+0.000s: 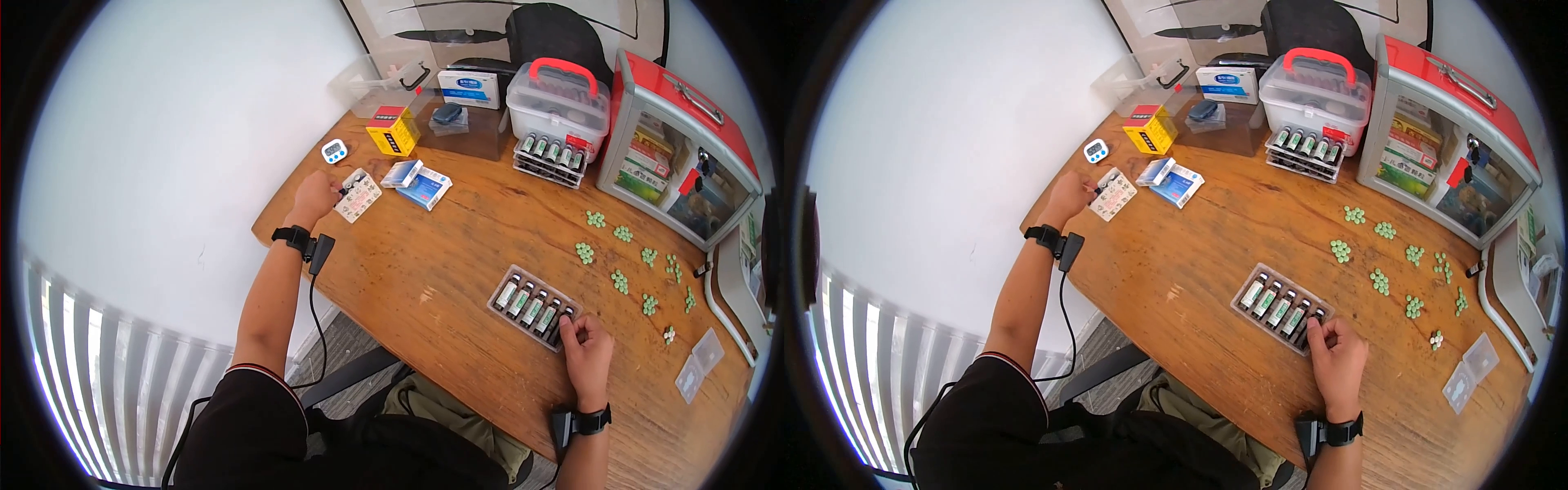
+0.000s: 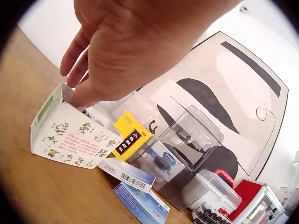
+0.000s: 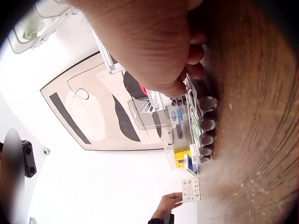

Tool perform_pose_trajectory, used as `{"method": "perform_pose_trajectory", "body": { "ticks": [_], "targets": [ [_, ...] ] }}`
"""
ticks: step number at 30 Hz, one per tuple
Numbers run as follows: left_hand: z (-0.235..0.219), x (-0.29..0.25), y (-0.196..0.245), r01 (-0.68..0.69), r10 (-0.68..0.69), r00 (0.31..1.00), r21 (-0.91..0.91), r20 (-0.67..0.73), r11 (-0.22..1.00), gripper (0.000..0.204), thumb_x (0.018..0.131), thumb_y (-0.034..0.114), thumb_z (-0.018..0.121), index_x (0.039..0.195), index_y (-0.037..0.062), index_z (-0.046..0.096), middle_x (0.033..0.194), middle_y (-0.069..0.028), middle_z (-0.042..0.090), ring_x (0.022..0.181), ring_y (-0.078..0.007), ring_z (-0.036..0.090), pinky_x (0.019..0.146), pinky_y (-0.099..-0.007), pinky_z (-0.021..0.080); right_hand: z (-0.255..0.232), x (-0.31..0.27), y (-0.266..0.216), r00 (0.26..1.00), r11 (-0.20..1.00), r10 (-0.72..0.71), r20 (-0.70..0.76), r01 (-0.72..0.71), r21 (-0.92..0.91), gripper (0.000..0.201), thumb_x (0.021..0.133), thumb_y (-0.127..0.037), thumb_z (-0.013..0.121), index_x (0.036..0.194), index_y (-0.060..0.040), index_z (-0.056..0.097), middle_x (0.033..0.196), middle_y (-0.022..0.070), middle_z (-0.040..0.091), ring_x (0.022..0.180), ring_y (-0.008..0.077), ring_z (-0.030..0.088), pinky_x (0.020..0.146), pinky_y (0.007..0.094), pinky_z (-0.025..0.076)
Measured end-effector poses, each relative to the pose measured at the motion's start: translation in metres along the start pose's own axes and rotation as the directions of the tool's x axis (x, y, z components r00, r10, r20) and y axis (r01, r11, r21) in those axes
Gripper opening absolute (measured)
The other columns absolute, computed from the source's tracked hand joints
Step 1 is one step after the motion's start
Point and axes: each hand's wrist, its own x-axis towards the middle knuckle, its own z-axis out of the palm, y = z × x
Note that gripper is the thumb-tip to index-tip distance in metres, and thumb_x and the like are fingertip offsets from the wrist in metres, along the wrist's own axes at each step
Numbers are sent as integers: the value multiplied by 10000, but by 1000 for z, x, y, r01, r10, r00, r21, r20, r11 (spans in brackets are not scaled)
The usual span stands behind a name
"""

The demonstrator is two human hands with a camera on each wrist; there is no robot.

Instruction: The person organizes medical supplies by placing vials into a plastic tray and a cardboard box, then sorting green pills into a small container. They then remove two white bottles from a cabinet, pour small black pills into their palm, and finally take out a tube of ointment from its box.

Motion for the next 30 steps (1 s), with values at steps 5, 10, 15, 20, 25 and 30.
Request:
{"method": "perform_pose_trajectory", "body": {
  "ticks": [5, 10, 15, 20, 25, 30],
  "targets": [
    [1, 4, 2, -50, 50, 998, 22, 26, 998, 228, 762, 90, 784, 986, 129, 800, 956, -170, 745, 919, -340, 710, 821, -433, 565, 0, 0, 2, 1000, 1000, 8, -2, -8, -10, 339, 912, -180, 759, 682, -3, 584, 521, 68, 531, 473, 121, 495, 483, 298, 401],
    [-4, 2, 7, -78, 79, 995, -16, 58, 997, 221, 768, 67, 767, 979, 127, 792, 975, -175, 745, 943, -341, 705, 829, -434, 565, -1, -1, -1, 1000, 1000, 11, 22, -11, 5, 338, 943, -173, 734, 704, -20, 551, 547, -14, 462, 524, 59, 401, 481, 270, 329],
    [4, 10, -1, -156, 155, 986, 20, 59, 988, 207, 782, 65, 748, 981, 115, 770, 970, -175, 742, 940, -347, 701, 824, -442, 558, 1, 1, 5, 1000, 1000, 7, 0, -7, -9, 338, 912, -180, 761, 688, 4, 586, 520, 69, 533, 469, 118, 489, 475, 295, 394],
    [3, 12, -8, -249, 245, 967, 54, 65, 967, 198, 784, 74, 746, 981, 76, 727, 956, -176, 735, 930, -369, 695, 821, -460, 548, 1, 1, 3, 1000, 1000, 25, 1, -25, 15, 326, 911, -169, 761, 692, 3, 592, 519, 67, 532, 471, 113, 489, 473, 290, 392],
    [-17, 22, -19, -175, 187, 971, -92, 147, 980, 186, 815, 111, 759, 969, 29, 695, 959, -176, 734, 920, -322, 708, 801, -420, 549, 0, 1, 0, 1000, 1000, 12, -1, -12, 11, 324, 911, -163, 761, 690, 0, 588, 516, 61, 529, 461, 111, 484, 469, 286, 390],
    [-39, 26, -25, -190, 205, 974, -151, 95, 970, 197, 886, 124, 738, 995, 2, 628, 858, -98, 686, 810, -218, 672, 750, -355, 542, 0, 0, 0, 1000, 1000, -1, 4, 1, -8, 332, 912, -166, 761, 689, 0, 580, 516, 63, 532, 457, 114, 489, 469, 287, 392]
  ]
}}
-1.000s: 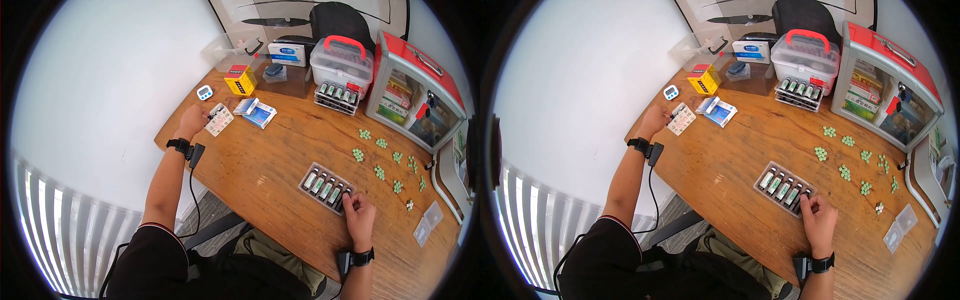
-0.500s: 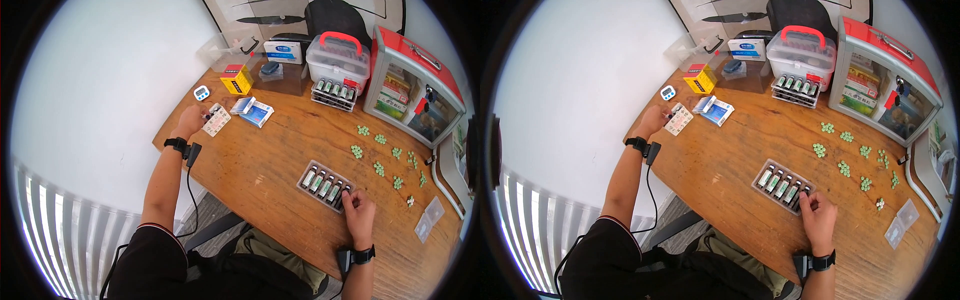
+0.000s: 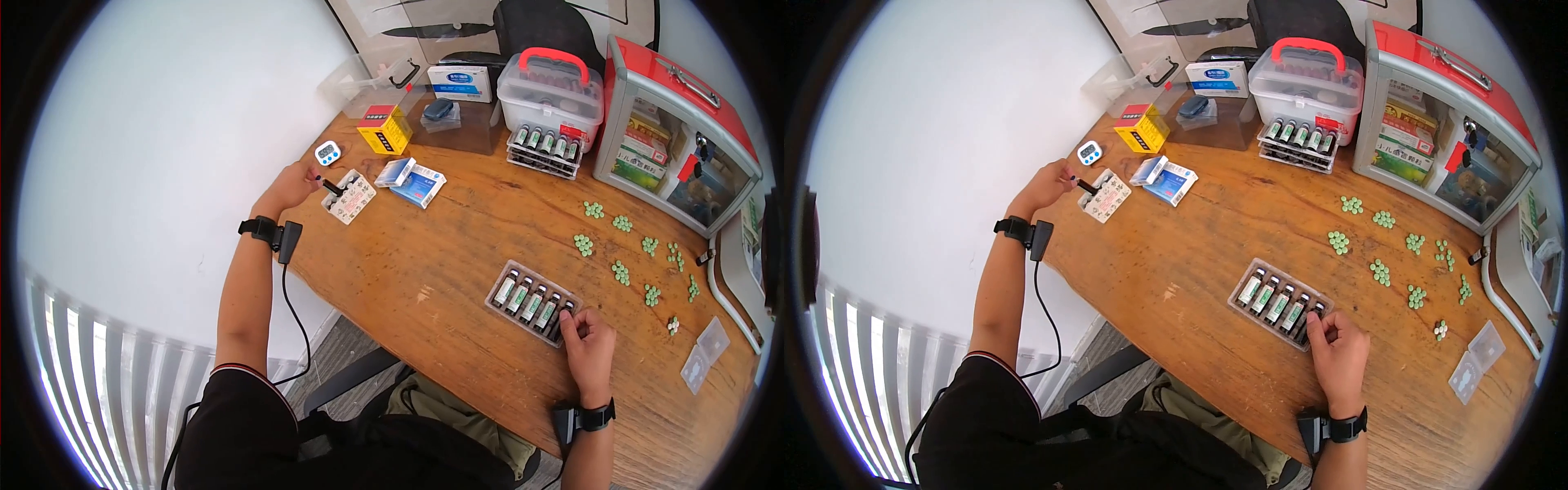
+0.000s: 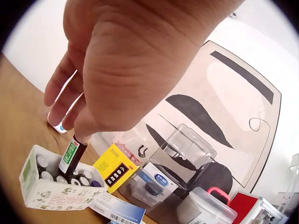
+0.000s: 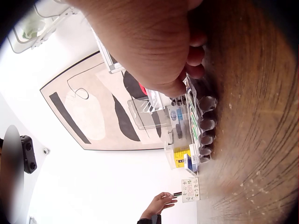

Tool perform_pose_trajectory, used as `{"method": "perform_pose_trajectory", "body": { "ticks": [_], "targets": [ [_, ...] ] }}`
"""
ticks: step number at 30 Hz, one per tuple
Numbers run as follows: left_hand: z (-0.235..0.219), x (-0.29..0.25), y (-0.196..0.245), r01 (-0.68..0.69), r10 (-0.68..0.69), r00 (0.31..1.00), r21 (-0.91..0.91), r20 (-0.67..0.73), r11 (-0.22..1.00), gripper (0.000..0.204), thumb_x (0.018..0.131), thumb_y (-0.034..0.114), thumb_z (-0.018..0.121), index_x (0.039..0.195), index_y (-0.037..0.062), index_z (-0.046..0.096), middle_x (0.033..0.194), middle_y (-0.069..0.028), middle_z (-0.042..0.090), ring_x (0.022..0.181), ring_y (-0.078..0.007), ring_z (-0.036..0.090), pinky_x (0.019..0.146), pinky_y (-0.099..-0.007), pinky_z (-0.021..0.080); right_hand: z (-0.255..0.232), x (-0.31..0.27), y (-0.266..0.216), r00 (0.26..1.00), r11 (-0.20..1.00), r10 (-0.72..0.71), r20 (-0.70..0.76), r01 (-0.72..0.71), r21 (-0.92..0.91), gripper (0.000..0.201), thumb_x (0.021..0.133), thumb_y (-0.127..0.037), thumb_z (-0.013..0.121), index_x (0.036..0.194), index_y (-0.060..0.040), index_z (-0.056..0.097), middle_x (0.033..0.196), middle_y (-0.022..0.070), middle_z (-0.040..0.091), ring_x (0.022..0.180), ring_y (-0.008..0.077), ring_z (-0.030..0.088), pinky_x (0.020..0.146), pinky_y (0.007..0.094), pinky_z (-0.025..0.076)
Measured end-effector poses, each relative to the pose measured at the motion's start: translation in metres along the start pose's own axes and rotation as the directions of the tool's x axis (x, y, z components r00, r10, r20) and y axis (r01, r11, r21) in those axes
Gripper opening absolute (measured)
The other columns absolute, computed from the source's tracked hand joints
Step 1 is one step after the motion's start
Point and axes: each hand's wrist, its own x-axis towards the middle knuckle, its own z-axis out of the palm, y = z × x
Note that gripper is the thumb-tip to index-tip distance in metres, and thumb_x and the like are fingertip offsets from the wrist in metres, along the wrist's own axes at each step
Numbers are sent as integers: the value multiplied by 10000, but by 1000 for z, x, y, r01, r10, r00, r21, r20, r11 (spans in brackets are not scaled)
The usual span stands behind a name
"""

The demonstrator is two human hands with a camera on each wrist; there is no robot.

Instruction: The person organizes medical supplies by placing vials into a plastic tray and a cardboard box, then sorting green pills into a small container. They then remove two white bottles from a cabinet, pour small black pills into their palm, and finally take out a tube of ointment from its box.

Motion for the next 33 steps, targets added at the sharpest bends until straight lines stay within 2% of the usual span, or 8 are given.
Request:
{"method": "perform_pose_trajectory", "body": {
  "ticks": [9, 12, 15, 16, 17, 19, 22, 33],
  "targets": [
    [2, 0, -1, 202, -193, 975, -78, 110, 976, 265, 907, 257, 744, 953, 16, 646, 800, -104, 680, 752, -200, 660, 709, -360, 520, -1, 0, -3, 1000, 1000, 11, 6, -11, -7, 332, 913, -171, 758, 691, -2, 578, 523, 73, 534, 460, 128, 499, 477, 296, 402],
    [4, -4, -3, 183, -178, 982, -79, 70, 980, 303, 915, 279, 725, 948, -11, 647, 814, -153, 695, 753, -262, 678, 717, -398, 527, 3, 1, 3, 1000, 1000, 3, 6, -3, 9, 325, 915, -182, 754, 697, -10, 585, 538, 77, 544, 471, 138, 505, 484, 303, 410],
    [-1, -13, -3, -36, 60, 981, 134, -182, 990, 295, 918, 259, 697, 962, -30, 656, 892, -241, 704, 829, -397, 684, 751, -482, 524, -1, 1, -1, 1000, 1000, -27, 13, 27, 3, 320, 924, -225, 744, 719, -20, 610, 572, 99, 564, 496, 165, 520, 494, 321, 422],
    [-8, -21, 20, -40, 76, 973, 165, -220, 986, 265, 928, 245, 686, 975, -14, 655, 882, -231, 701, 820, -386, 680, 738, -471, 525, -2, 1, -1, 1000, 1000, -11, 26, 11, 19, 320, 929, -241, 738, 730, -21, 620, 575, 107, 565, 499, 176, 523, 497, 325, 424],
    [-11, -26, 37, -74, 97, 967, 103, -235, 992, 213, 945, 197, 696, 933, 2, 612, 834, -129, 680, 767, -205, 637, 699, -365, 514, -2, 1, 1, 999, 999, 6, 36, -8, 35, 322, 934, -257, 733, 741, -21, 630, 579, 114, 566, 502, 186, 526, 500, 330, 426],
    [-9, -32, 67, -130, 98, 977, -166, -187, 978, 140, 971, 134, 673, 967, 21, 591, 872, -63, 663, 802, -139, 623, 716, -305, 507, -4, 2, 2, 1000, 996, -1, -9, 1, 93, 339, 956, -278, 712, 768, -5, 647, 589, 132, 570, 505, 200, 536, 508, 334, 434],
    [10, -54, 140, -148, 154, 988, -488, -28, 860, 102, 997, 108, 645, 1008, 32, 577, 921, -7, 633, 859, -88, 607, 765, -249, 495, -6, 5, 11, 993, 975, 116, 11, -116, 191, 359, 993, -301, 673, 823, 14, 658, 609, 109, 595, 515, 163, 551, 514, 312, 443],
    [84, -90, 270, -101, 397, 883, -725, 250, 681, 122, 977, 71, 669, 1056, 36, 583, 976, -3, 660, 929, -80, 623, 846, -231, 481, -8, 6, 19, 981, 938, 193, 21, -191, 291, 336, 1008, -301, 653, 912, 21, 672, 677, 68, 651, 562, 126, 582, 541, 284, 474]
  ]
}}
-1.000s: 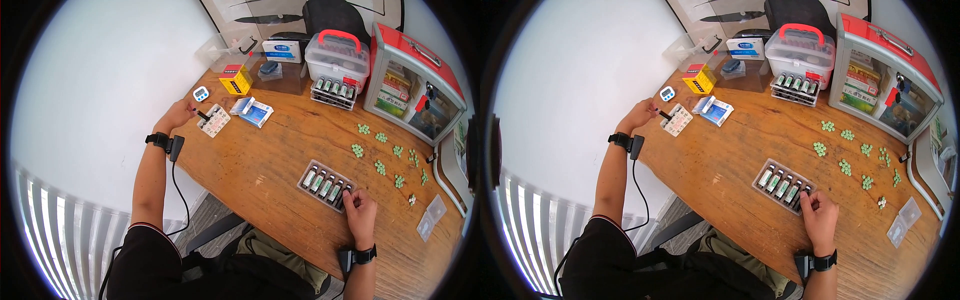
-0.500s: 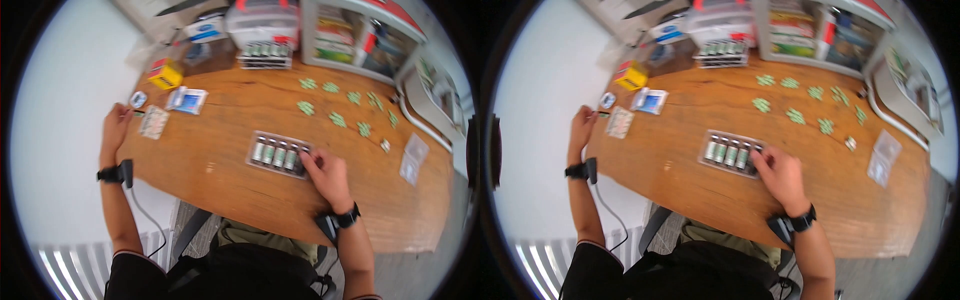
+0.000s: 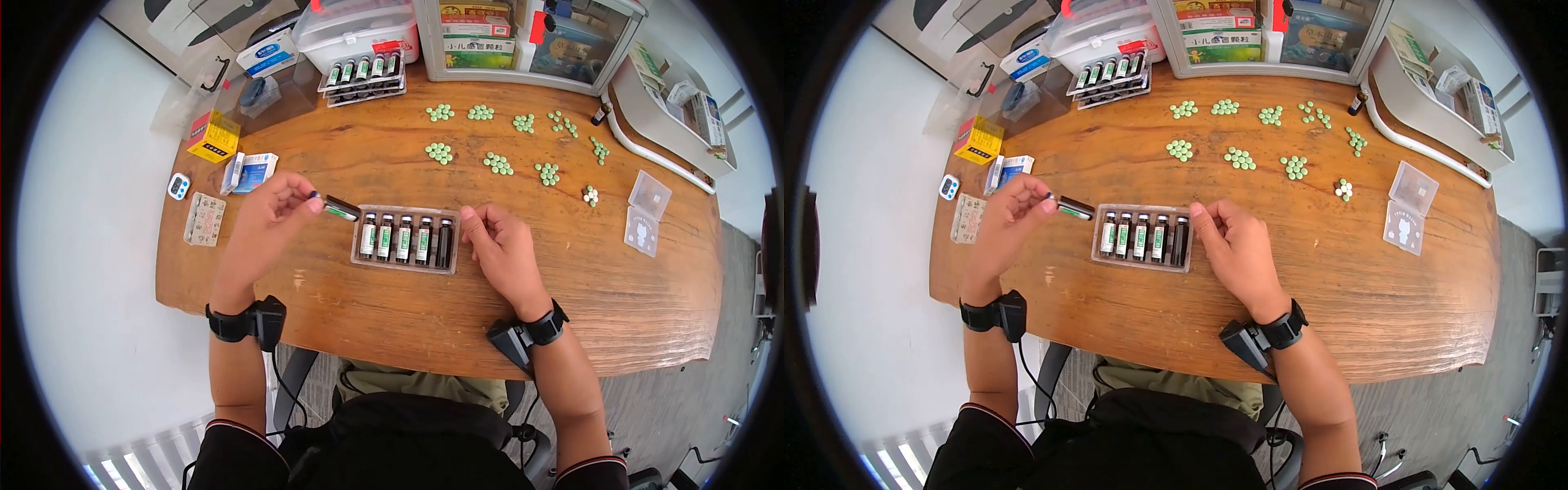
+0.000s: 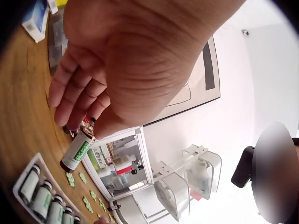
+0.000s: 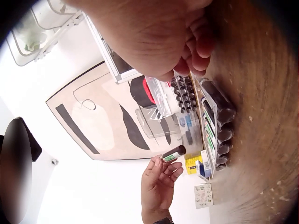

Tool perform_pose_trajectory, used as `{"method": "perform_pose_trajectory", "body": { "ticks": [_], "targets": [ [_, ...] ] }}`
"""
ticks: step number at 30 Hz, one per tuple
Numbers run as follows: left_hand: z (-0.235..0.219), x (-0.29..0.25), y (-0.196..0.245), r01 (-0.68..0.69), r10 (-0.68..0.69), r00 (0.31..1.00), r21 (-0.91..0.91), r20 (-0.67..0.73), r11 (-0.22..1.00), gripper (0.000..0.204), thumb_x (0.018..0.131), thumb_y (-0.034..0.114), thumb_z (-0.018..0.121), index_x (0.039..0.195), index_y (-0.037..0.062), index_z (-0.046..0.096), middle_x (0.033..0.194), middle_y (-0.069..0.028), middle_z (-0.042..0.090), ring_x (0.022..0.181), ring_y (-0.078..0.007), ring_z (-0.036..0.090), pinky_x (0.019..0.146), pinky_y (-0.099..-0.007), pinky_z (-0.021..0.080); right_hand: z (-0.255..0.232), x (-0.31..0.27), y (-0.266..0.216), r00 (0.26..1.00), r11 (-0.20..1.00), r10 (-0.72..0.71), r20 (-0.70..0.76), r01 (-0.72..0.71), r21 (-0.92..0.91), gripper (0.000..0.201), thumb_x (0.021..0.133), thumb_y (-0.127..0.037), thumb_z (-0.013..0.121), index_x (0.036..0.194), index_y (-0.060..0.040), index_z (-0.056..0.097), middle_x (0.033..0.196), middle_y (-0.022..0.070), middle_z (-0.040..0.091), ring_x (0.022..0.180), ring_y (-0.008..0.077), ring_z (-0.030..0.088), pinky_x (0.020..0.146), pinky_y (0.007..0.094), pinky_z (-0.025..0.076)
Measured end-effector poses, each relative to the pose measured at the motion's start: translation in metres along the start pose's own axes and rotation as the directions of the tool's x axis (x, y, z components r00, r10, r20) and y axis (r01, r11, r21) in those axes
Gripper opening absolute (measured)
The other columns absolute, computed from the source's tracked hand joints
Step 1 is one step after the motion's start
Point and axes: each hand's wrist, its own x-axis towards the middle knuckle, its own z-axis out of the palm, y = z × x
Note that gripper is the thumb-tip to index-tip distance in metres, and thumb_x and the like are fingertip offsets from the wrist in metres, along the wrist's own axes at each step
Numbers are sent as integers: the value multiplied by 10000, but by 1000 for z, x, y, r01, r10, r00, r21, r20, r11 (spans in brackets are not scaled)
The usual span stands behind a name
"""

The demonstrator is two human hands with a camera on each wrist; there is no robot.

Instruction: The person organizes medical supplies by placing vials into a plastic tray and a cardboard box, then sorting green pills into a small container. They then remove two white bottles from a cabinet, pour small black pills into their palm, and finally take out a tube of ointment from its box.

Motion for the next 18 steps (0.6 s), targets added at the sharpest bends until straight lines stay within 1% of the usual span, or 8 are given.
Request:
{"method": "perform_pose_trajectory", "body": {
  "ticks": [2, 4, 7, 12, 14, 15, 17, 18],
  "targets": [
    [12, 2, 5, 3, -3, 1000, -70, 6, 998, 153, 960, 92, 701, 1047, 30, 592, 934, 8, 643, 856, -54, 584, 775, -222, 468, 0, 0, 2, 999, 999, -39, -9, 39, -38, 311, 993, -287, 671, 925, 16, 674, 688, 79, 665, 566, 144, 599, 552, 292, 488],
    [16, 0, -2, 6, -7, 1000, -111, -6, 994, 161, 962, 86, 696, 1068, 27, 589, 945, -1, 651, 866, -62, 594, 785, -224, 476, 1, -2, -2, 995, 989, -100, -23, 97, -110, 289, 947, -269, 715, 1041, 0, 663, 729, 97, 695, 591, 194, 645, 584, 324, 519],
    [21, -4, -13, 25, -28, 1000, -198, -12, 980, 179, 971, 80, 679, 1112, 25, 585, 970, -17, 664, 890, -77, 611, 806, -237, 496, -1, -7, -18, 998, 978, -60, 16, 62, -201, 361, 915, -257, 736, 1164, -21, 624, 745, 87, 704, 625, 226, 682, 608, 355, 538],
    [23, -8, -27, 26, -36, 999, -286, -28, 958, 158, 1019, 138, 602, 1142, 41, 578, 1012, -72, 685, 967, -144, 666, 844, -279, 529, 4, -10, -13, 989, 941, -137, 52, 146, -305, 454, 890, -268, 751, 1243, -37, 584, 736, 80, 696, 641, 259, 694, 606, 383, 544],
    [34, -10, -26, 68, -105, 991, -384, -77, 921, 182, 1036, 178, 576, 1161, 45, 583, 1005, -81, 685, 924, -158, 682, 804, -294, 547, 6, -10, -11, 984, 920, -176, 39, 178, -350, 473, 882, -276, 756, 1254, -43, 580, 727, 78, 692, 636, 272, 693, 597, 393, 545],
    [40, -9, -25, 56, -87, 995, -407, -57, 912, 182, 1036, 178, 576, 1161, 45, 583, 1005, -81, 685, 924, -158, 682, 804, -294, 547, 8, -11, -12, 978, 904, -201, 46, 204, -375, 492, 875, -296, 759, 1261, -50, 577, 719, 76, 690, 625, 282, 690, 583, 402, 544],
    [46, -9, -29, 156, -227, 967, -437, -116, 886, 205, 1050, 206, 514, 1165, 53, 588, 939, -60, 658, 791, -147, 665, 696, -289, 544, 8, -15, -11, 970, 873, -239, 39, 232, -428, 508, 869, -325, 758, 1266, -64, 577, 698, 69, 683, 610, 295, 687, 563, 418, 543],
    [48, -7, -36, 147, -211, 973, -460, -90, 876, 205, 1050, 206, 514, 1165, 53, 588, 939, -60, 658, 791, -147, 665, 696, -289, 544, 10, -16, -12, 964, 862, -263, 31, 249, -442, 505, 869, -334, 755, 1263, -71, 580, 684, 65, 679, 606, 297, 688, 556, 425, 544]
  ]
}}
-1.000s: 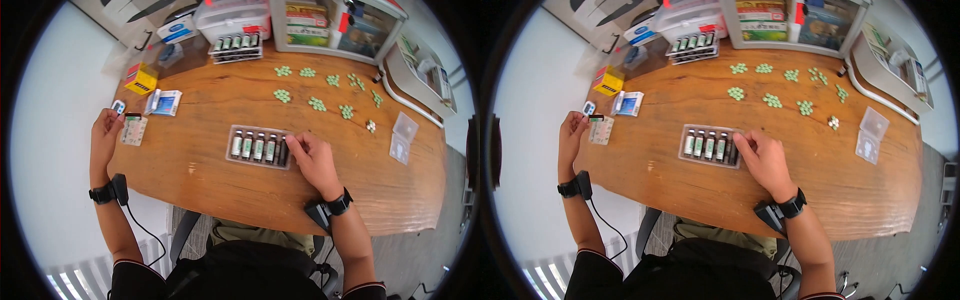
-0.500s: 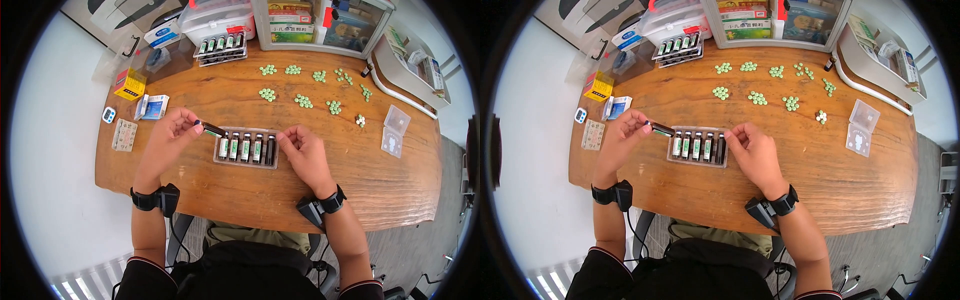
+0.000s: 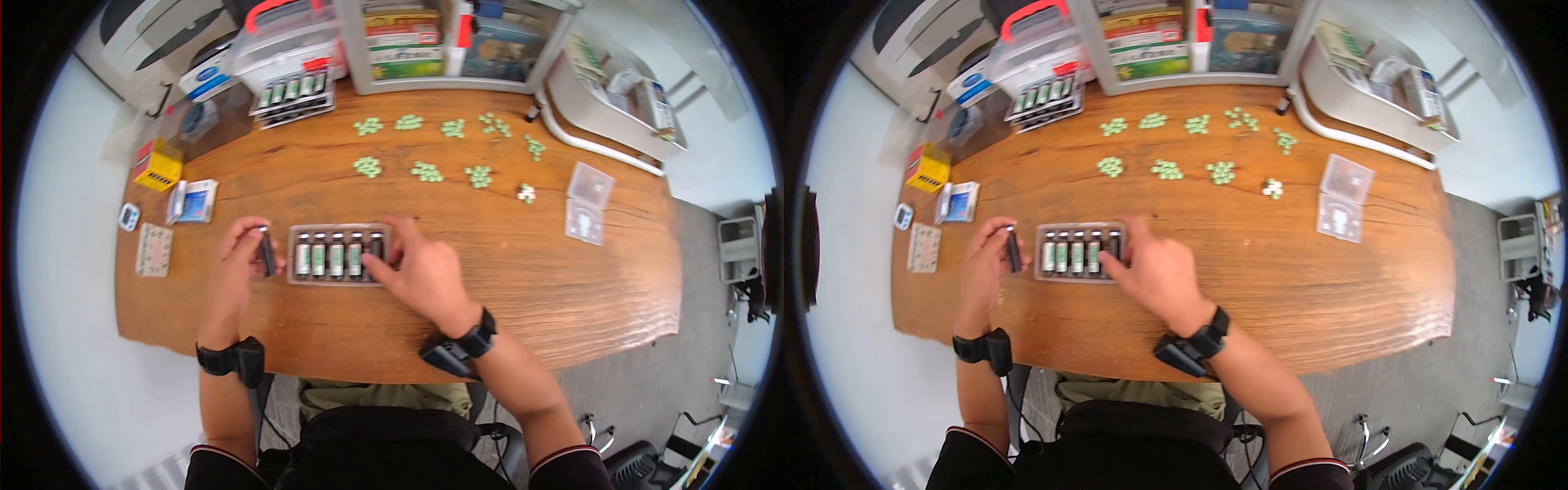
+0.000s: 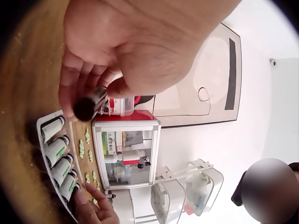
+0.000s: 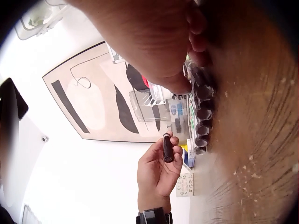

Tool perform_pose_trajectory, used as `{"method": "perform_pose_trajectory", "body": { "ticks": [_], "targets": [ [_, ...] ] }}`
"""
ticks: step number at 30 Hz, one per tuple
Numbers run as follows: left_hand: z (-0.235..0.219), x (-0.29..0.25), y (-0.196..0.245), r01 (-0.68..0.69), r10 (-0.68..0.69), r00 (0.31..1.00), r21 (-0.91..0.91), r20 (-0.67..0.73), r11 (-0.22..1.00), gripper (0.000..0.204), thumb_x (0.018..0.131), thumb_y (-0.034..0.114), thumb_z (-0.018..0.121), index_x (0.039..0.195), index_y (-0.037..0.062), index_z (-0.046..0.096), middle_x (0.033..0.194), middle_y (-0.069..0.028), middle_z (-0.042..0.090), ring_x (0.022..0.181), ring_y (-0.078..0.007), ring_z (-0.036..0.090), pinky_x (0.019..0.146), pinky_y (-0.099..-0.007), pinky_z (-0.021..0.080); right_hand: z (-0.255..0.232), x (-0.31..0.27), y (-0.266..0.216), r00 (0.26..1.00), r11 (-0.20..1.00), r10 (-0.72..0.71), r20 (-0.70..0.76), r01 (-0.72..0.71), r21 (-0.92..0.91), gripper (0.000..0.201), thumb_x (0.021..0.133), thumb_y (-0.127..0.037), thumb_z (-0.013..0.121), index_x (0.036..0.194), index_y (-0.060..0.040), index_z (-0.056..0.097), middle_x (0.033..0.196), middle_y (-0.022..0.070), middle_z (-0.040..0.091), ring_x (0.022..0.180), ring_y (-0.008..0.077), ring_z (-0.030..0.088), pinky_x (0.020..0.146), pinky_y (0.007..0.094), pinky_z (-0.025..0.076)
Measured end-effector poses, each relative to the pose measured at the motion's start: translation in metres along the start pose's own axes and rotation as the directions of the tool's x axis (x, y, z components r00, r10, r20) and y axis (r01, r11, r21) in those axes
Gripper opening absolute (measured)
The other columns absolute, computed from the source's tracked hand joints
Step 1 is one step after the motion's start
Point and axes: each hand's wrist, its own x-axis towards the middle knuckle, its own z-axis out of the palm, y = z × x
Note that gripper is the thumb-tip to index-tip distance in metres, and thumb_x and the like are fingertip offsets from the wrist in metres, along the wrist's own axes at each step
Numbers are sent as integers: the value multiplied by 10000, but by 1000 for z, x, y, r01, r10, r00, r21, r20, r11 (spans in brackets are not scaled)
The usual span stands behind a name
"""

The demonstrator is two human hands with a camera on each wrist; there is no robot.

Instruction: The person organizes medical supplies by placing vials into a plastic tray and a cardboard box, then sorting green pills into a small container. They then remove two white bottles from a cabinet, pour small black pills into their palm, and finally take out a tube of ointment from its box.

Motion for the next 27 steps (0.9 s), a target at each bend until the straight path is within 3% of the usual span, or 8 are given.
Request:
{"method": "perform_pose_trajectory", "body": {
  "ticks": [2, 3, 10, 14, 16, 20, 24, 27],
  "targets": [
    [-7, 6, -9, 15, -15, 1000, -64, -5, 998, 246, 1051, 221, 449, 1151, 58, 603, 877, -32, 629, 631, -124, 605, 560, -271, 514, -2, 1, -3, 999, 999, 35, 17, -34, -33, 521, 870, -356, 757, 1263, -64, 581, 671, 62, 680, 614, 292, 694, 559, 414, 545],
    [-6, 10, -16, 2, -4, 999, -28, -51, 1000, 268, 1044, 249, 425, 1115, 60, 603, 810, -18, 594, 588, -97, 550, 474, -249, 432, 0, 2, -2, 998, 998, 54, 34, -53, -31, 535, 869, -371, 760, 1266, -59, 582, 670, 62, 682, 615, 289, 695, 561, 411, 546],
    [13, 4, -18, 209, -196, 974, 125, -114, 970, 350, 1045, 357, 531, 910, 49, 627, 684, 12, 517, 577, -59, 461, 480, -236, 331, 0, 6, -10, 987, 992, 124, 100, -119, -51, 572, 867, -417, 767, 1261, -40, 594, 687, 87, 690, 635, 297, 700, 594, 413, 554],
    [16, 6, -31, 36, -29, 999, 285, -29, 958, 319, 995, 307, 671, 917, -1, 643, 692, 23, 553, 629, -52, 460, 560, -238, 358, 0, 9, -9, 970, 976, 185, 156, -200, 87, 536, 855, -340, 792, 1248, -27, 605, 705, 128, 687, 669, 325, 699, 626, 419, 555],
    [15, 6, -37, -155, 163, 987, 382, 11, 911, 285, 972, 260, 705, 951, -19, 649, 730, 1, 606, 656, -63, 498, 579, -248, 392, -2, 11, -9, 958, 965, 209, 194, -234, 118, 513, 857, -304, 788, 1245, -23, 605, 707, 134, 686, 674, 329, 697, 633, 416, 554],
    [12, 5, -37, -115, 138, 990, 421, -24, 900, 275, 959, 242, 722, 965, -24, 651, 760, -11, 638, 674, -71, 514, 608, -257, 420, -6, 14, -12, 933, 943, 242, 266, -291, 164, 461, 871, -239, 761, 1231, 0, 601, 711, 141, 686, 675, 334, 691, 638, 406, 550],
    [13, 7, -40, -157, 165, 986, 336, 6, 929, 266, 955, 236, 727, 963, -21, 660, 734, -2, 627, 660, -66, 504, 595, -252, 414, -14, 17, -14, 884, 890, 267, 383, -379, 255, 412, 916, -187, 716, 1235, 31, 574, 691, 137, 676, 613, 256, 710, 610, 370, 546],
    [14, 4, -35, -94, 98, 995, 328, 2, 940, 249, 953, 227, 731, 947, -11, 658, 709, 22, 597, 651, -38, 478, 576, -232, 381, -11, 15, -4, 885, 862, 234, 402, -380, 335, 416, 933, -201, 711, 1249, 27, 566, 671, 117, 672, 578, 218, 708, 585, 350, 539]
  ]
}}
